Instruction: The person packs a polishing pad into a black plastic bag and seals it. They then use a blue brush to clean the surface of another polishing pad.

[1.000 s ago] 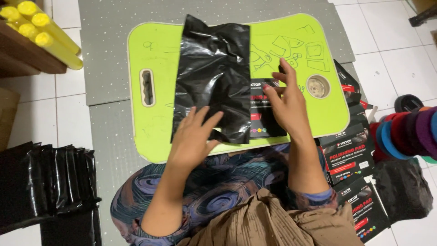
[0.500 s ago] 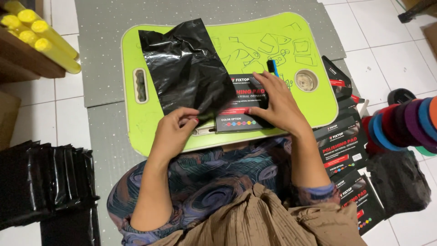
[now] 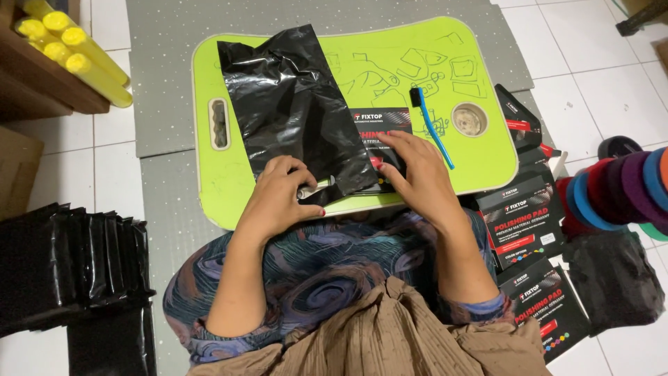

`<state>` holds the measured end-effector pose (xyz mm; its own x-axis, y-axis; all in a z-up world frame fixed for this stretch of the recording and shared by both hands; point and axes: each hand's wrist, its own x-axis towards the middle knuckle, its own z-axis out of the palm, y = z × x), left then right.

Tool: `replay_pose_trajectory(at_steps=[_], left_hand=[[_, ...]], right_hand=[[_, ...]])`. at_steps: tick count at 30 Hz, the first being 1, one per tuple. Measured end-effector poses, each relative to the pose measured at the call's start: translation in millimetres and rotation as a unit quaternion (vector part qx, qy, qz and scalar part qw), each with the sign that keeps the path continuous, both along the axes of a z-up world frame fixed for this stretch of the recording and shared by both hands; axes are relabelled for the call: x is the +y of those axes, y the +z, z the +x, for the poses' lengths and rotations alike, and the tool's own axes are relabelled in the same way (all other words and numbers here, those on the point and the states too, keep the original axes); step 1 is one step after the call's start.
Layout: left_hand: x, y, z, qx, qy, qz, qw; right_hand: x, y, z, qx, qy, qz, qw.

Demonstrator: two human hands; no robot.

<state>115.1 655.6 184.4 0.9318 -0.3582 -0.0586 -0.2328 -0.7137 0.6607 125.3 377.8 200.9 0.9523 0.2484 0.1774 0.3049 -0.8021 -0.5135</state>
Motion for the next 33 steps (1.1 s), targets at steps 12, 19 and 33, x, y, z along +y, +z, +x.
replay_pose_trajectory(at_steps=[12,19,33], left_hand=[[-3,-14,8,-0.014,0.024,-0.211,0.977],[-5,-32,12,0.000,0.040,-0.347,0.937],[0,-34,17,-0.063,0.155,-0.535,0.828]], right_hand=[[11,1,-17,-0.167,0.054,0.086,0.981],[38,-5,-22,-0.344,0.079,0.021,0.935],[32,-7,-16,-0.341,0.038,-0.038,0.938]])
